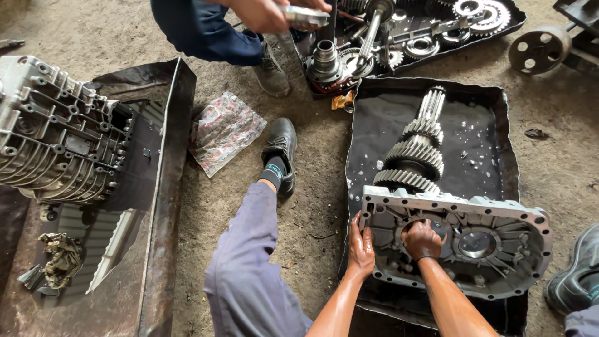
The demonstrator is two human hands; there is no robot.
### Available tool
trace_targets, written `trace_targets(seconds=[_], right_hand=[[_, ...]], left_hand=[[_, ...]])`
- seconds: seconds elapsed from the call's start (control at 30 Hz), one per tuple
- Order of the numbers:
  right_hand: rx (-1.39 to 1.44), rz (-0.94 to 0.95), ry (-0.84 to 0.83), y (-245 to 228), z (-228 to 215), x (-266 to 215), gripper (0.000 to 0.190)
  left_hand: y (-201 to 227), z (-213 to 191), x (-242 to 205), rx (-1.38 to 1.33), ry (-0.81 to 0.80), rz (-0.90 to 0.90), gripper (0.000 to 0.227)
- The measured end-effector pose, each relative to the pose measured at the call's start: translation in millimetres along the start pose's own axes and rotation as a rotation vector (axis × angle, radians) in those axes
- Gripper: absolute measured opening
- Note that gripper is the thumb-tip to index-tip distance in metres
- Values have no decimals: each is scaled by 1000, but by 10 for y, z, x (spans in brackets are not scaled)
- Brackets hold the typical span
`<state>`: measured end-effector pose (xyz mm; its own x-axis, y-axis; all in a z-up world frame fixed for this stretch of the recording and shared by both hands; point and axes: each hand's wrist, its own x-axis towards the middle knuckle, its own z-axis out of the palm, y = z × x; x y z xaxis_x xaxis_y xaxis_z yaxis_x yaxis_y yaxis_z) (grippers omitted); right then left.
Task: The person is sitting on the floor and assembling components into a metal gearbox casing. They insert a large gear shaft assembly and several metal parts, then place a metal plate over the gears.
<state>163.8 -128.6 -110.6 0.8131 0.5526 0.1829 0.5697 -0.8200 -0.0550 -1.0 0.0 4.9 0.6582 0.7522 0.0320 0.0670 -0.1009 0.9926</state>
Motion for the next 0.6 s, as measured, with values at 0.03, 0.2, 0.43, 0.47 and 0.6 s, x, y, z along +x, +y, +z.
trace_targets(seconds=[0.03,0.2,0.43,0.47,0.6], right_hand=[[10,-10,0,10,5,-10,29],[-31,3,-54,25,43,-9,27],[-9,-14,-15,44,57,-19,23],[-10,-4,-28,40,59,-19,24],[9,42,-66,27,80,-27,26]], left_hand=[[12,-7,-6,-9,-11,-8,48],[41,-19,5,-27,-26,-4,49],[65,-20,1,-45,-28,-23,47],[58,-23,4,-52,-31,-31,47],[-26,-6,-1,0,-10,-4,48]])
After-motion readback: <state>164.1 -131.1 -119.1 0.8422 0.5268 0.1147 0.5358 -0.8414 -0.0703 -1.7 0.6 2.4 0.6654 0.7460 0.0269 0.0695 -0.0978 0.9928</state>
